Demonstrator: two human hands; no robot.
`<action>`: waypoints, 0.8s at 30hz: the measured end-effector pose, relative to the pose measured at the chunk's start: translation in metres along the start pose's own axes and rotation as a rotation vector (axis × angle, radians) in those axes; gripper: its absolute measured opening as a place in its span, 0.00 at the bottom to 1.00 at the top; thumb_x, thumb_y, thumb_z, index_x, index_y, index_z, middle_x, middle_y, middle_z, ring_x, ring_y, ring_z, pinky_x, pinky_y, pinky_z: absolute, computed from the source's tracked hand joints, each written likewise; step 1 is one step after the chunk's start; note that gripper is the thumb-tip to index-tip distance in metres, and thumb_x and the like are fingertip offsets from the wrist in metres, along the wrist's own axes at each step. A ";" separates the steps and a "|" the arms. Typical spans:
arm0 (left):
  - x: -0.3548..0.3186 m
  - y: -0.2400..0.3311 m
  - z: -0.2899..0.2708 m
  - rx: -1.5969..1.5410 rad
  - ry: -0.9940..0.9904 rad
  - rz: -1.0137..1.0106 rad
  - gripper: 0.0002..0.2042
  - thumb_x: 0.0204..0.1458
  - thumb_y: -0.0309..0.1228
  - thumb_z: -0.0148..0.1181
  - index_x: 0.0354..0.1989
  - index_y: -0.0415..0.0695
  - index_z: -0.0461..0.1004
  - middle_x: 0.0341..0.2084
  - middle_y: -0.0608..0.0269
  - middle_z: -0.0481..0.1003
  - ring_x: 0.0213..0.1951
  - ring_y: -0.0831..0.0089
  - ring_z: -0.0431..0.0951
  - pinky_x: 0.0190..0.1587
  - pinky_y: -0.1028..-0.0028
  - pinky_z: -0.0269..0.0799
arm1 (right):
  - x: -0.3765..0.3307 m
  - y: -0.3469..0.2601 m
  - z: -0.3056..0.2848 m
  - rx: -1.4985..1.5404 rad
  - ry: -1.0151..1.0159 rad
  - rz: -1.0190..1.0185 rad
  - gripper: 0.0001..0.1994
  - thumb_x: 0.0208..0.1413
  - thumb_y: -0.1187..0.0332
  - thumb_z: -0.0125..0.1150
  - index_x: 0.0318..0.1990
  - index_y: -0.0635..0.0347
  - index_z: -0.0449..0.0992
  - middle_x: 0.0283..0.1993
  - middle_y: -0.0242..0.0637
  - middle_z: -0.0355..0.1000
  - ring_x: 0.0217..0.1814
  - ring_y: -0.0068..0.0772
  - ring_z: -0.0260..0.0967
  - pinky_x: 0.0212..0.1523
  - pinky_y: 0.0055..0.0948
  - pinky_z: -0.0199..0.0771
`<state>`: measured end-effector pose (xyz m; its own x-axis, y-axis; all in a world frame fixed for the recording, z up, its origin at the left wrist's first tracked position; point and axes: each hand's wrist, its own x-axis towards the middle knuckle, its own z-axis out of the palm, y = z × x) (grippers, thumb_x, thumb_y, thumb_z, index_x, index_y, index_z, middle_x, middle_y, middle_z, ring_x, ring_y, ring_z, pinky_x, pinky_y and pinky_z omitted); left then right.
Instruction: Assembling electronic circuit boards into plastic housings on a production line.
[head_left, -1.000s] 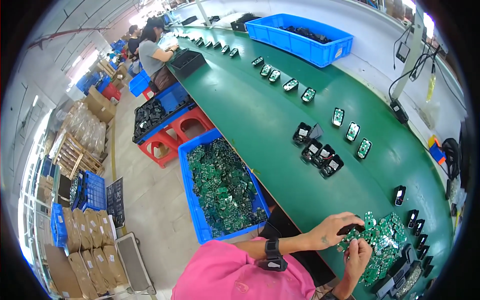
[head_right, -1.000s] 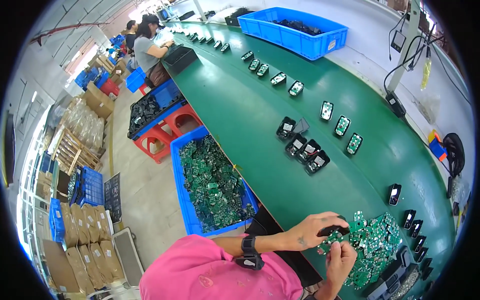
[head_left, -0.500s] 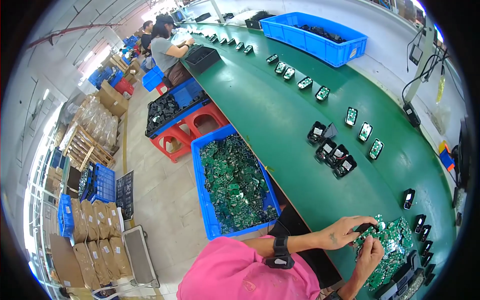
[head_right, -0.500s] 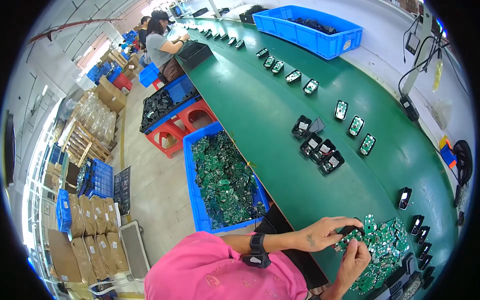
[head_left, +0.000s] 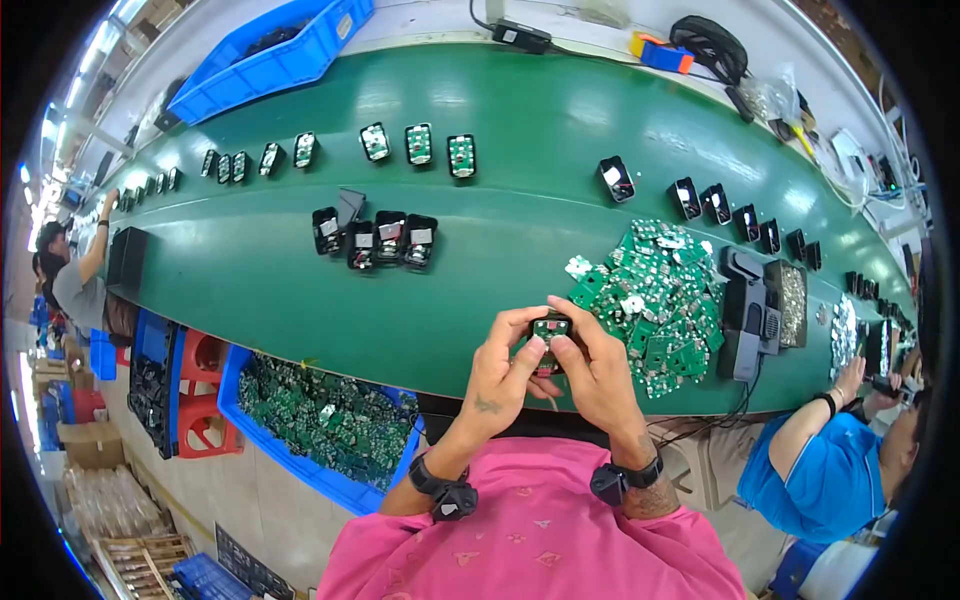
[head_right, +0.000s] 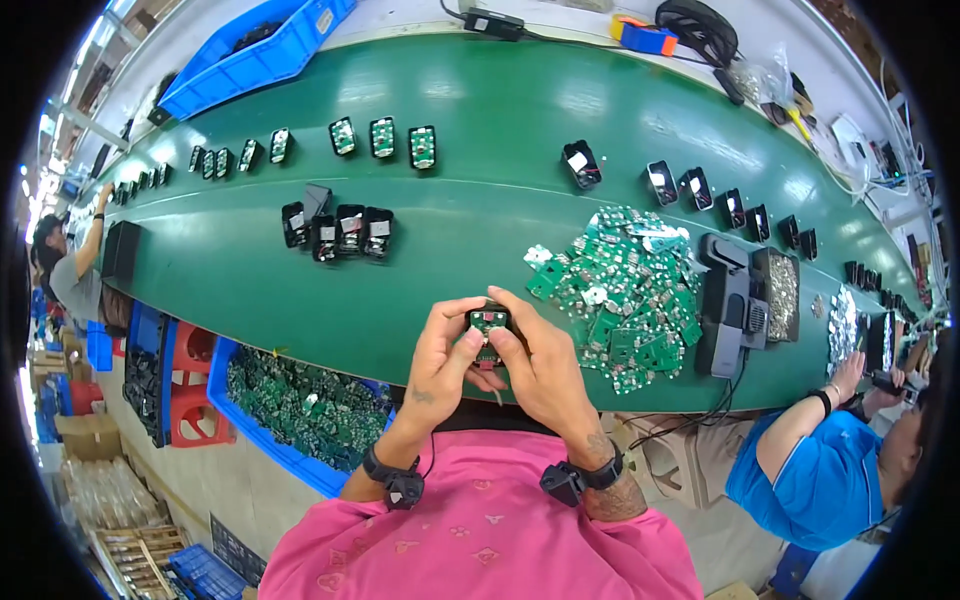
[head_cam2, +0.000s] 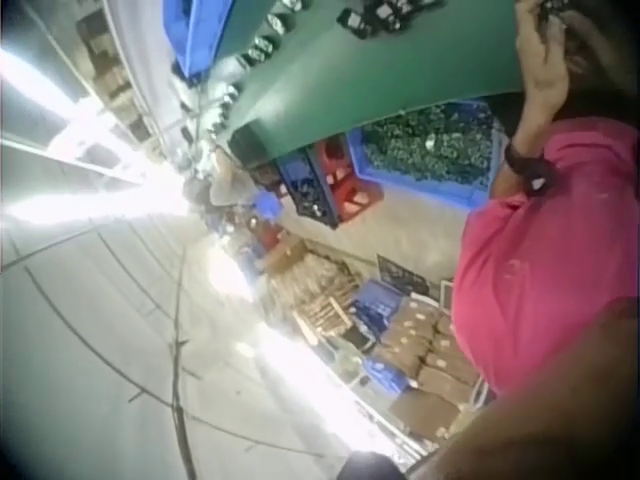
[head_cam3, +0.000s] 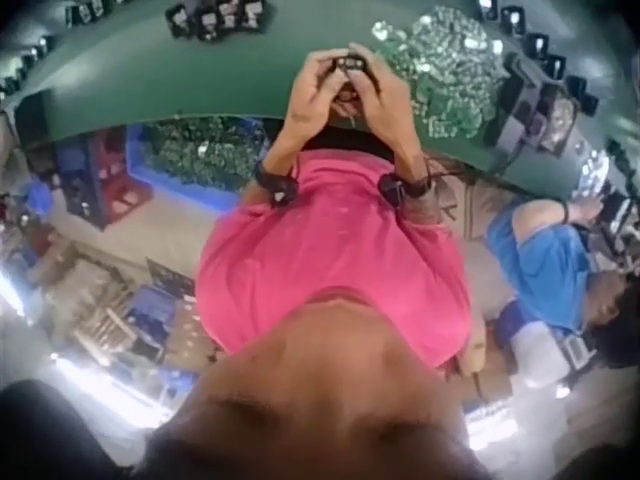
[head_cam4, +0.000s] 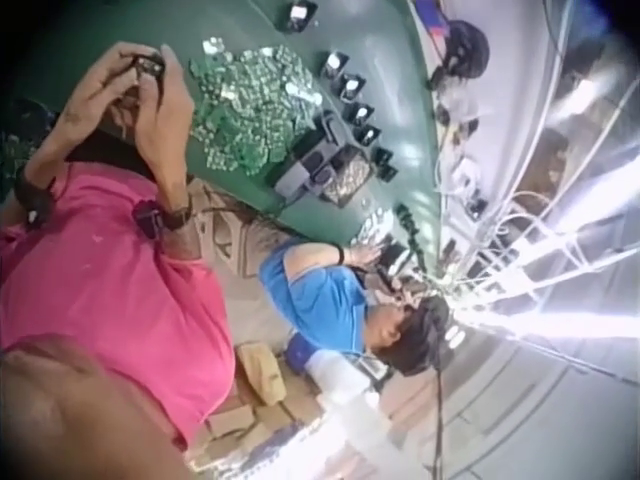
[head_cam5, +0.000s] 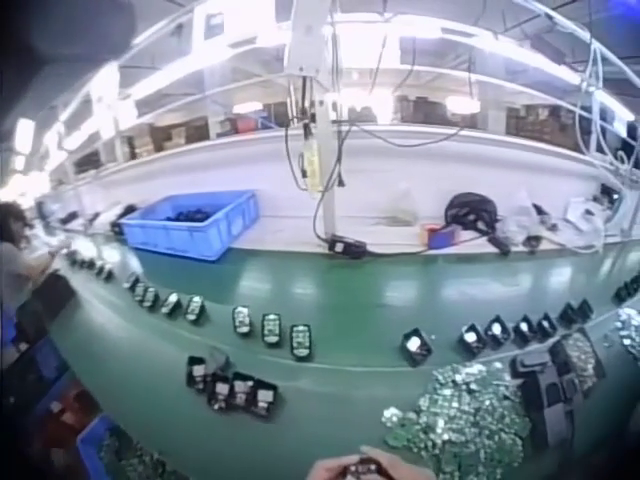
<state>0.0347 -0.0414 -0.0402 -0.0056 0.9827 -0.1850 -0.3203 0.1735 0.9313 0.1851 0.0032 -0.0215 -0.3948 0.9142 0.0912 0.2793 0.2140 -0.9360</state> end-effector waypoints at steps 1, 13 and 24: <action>0.000 0.001 0.000 -0.002 -0.006 -0.005 0.18 0.65 0.29 0.49 0.62 0.40 0.61 0.51 0.48 0.72 0.29 0.69 0.82 0.26 0.77 0.80 | -0.001 0.000 -0.004 -0.003 0.005 0.006 0.20 0.63 0.75 0.52 0.63 0.61 0.69 0.31 0.34 0.71 0.31 0.20 0.67 0.35 0.23 0.70; 0.002 -0.012 0.009 0.200 0.112 0.163 0.14 0.66 0.28 0.49 0.58 0.39 0.66 0.41 0.54 0.76 0.23 0.77 0.77 0.21 0.80 0.73 | -0.004 -0.008 -0.002 -0.026 -0.002 0.019 0.19 0.63 0.73 0.52 0.62 0.62 0.68 0.44 0.52 0.75 0.38 0.50 0.75 0.39 0.40 0.74; 0.058 -0.007 0.000 0.417 0.273 0.310 0.11 0.65 0.29 0.49 0.51 0.41 0.72 0.32 0.54 0.79 0.24 0.68 0.79 0.27 0.69 0.76 | 0.048 0.028 0.019 -0.070 0.187 -0.067 0.16 0.63 0.72 0.53 0.58 0.65 0.71 0.39 0.42 0.76 0.33 0.28 0.73 0.34 0.28 0.74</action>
<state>0.0366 0.0146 -0.0579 -0.3007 0.9492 0.0932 0.1345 -0.0545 0.9894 0.1576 0.0463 -0.0498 -0.2470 0.9437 0.2202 0.3205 0.2940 -0.9005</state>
